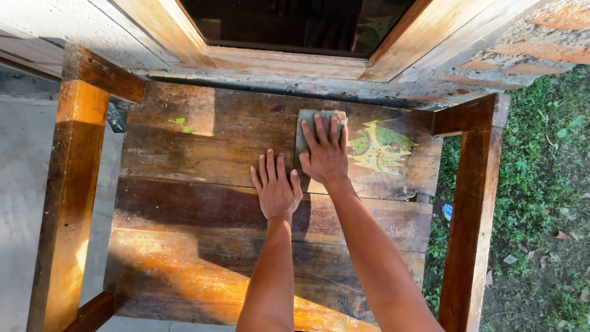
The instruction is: Sand the wooden surface of a bench using sandpaper to smooth the material.
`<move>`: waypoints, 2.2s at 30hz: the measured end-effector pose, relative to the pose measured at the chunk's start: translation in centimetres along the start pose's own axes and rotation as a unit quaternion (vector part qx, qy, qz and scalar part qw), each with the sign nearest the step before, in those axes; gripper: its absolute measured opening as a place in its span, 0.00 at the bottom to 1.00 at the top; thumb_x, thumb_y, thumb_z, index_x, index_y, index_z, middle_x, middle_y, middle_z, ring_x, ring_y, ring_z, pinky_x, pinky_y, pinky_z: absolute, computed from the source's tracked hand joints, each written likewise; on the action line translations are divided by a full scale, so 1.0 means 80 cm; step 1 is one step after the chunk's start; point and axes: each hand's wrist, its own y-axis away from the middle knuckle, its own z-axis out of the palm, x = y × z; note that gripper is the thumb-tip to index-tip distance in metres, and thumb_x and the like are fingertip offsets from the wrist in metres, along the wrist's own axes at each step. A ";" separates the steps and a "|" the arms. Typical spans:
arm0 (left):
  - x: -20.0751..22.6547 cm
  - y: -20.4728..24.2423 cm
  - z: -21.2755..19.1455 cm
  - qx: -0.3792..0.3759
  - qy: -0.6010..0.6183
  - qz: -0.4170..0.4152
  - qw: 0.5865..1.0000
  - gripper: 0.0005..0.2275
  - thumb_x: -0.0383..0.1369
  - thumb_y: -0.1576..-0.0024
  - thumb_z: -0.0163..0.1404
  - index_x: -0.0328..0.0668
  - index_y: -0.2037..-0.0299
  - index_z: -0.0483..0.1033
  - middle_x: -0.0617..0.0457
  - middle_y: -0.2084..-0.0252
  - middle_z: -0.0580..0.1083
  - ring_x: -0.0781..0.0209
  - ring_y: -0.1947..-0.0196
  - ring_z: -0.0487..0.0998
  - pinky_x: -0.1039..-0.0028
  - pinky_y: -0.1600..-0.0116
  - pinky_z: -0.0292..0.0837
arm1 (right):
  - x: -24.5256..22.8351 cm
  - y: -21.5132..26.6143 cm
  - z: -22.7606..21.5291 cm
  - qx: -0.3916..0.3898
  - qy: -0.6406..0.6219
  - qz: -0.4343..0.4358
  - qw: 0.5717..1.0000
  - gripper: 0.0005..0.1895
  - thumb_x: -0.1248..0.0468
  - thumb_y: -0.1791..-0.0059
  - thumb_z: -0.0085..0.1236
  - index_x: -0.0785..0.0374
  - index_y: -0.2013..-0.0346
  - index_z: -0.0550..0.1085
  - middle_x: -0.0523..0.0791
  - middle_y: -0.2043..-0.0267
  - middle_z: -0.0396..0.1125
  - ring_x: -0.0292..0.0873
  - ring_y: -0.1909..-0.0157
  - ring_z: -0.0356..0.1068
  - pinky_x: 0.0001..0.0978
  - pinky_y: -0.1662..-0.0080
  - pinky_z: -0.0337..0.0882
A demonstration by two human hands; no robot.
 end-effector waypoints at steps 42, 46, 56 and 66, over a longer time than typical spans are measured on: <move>-0.002 0.002 0.005 -0.017 -0.039 -0.008 0.999 0.25 0.47 0.33 0.28 0.47 0.29 0.59 0.49 0.23 0.53 0.48 0.22 0.48 0.47 0.22 0.33 | 0.024 0.069 0.016 -0.024 -0.020 -0.083 0.996 0.35 0.41 0.41 0.29 0.53 0.22 0.52 0.46 0.17 0.37 0.56 0.17 0.40 0.57 0.22 0.42; -0.004 -0.004 0.010 -0.001 -0.044 0.001 0.999 0.25 0.47 0.33 0.29 0.46 0.28 0.59 0.49 0.23 0.53 0.47 0.22 0.49 0.47 0.22 0.33 | 0.041 0.053 -0.005 -0.035 -0.063 -0.025 0.997 0.35 0.41 0.43 0.36 0.50 0.24 0.56 0.47 0.19 0.41 0.56 0.19 0.41 0.57 0.26 0.40; -0.007 -0.001 0.019 0.009 -0.045 0.004 0.999 0.23 0.43 0.32 0.29 0.47 0.28 0.60 0.50 0.22 0.53 0.49 0.22 0.48 0.48 0.21 0.33 | 0.004 0.077 0.018 0.026 -0.042 0.030 0.998 0.34 0.46 0.43 0.40 0.58 0.25 0.60 0.53 0.21 0.46 0.59 0.21 0.40 0.59 0.27 0.39; -0.007 -0.002 0.015 -0.005 -0.045 0.002 0.999 0.25 0.46 0.32 0.28 0.47 0.28 0.59 0.49 0.23 0.51 0.47 0.23 0.47 0.47 0.22 0.33 | 0.077 0.128 -0.006 -0.004 -0.054 0.158 0.986 0.36 0.41 0.46 0.41 0.51 0.25 0.58 0.47 0.19 0.42 0.53 0.19 0.35 0.54 0.25 0.36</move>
